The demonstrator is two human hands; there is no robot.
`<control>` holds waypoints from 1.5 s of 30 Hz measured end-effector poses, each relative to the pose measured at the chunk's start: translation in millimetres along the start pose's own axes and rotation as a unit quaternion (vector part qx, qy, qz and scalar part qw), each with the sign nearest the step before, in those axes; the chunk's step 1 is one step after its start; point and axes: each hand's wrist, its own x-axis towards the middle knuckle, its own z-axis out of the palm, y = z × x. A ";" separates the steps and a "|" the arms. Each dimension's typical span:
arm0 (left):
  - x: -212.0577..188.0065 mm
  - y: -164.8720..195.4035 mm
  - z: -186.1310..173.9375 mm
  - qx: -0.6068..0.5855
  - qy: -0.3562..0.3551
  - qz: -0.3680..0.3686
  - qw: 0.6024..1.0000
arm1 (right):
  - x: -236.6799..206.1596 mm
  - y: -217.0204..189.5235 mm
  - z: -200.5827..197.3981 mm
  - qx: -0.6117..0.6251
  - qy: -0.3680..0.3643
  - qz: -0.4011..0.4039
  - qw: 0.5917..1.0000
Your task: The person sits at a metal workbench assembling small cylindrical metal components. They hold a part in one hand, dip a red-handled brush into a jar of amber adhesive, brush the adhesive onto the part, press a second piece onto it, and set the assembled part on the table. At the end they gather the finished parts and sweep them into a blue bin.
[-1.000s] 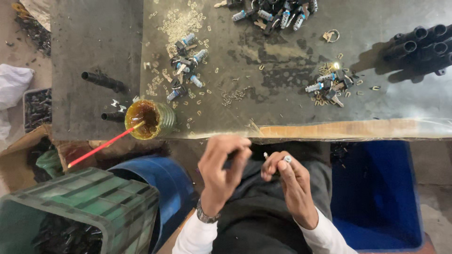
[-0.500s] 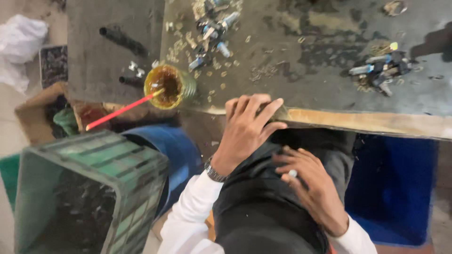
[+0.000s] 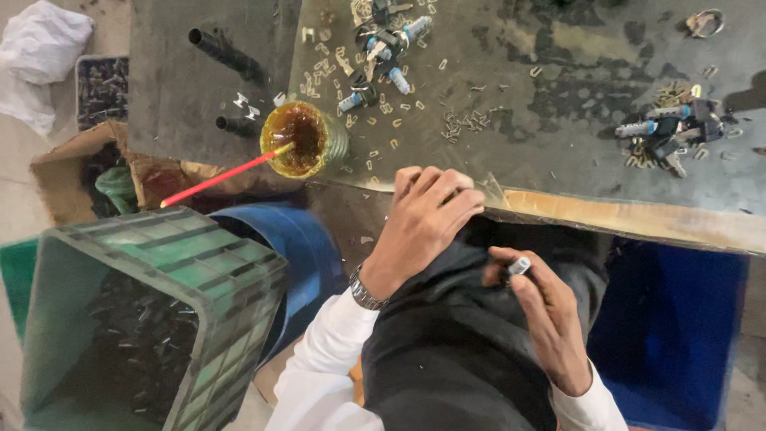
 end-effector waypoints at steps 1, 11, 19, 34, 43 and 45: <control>-0.1 0.3 -0.8 -0.002 0.008 -0.003 1.000 | 1.6 0.8 1.1 0.022 0.005 -0.001 1.000; -13.2 27.7 -2.5 -0.230 0.068 -0.129 0.962 | 6.7 27.8 -5.5 0.140 0.037 0.010 0.989; -27.6 46.6 19.6 -0.387 0.063 -0.140 0.909 | 12.2 36.9 -0.3 0.281 0.031 -0.013 0.959; -31.5 47.7 28.3 -0.355 0.074 -0.096 0.927 | 10.8 40.9 -5.2 0.260 0.031 -0.054 0.964; -30.1 49.6 29.0 -0.342 0.063 -0.083 0.934 | 8.0 31.6 -8.3 0.117 0.082 -0.054 0.988; -27.2 49.0 26.3 -0.350 0.060 -0.081 0.931 | 9.0 26.7 -9.0 0.061 0.097 -0.074 0.991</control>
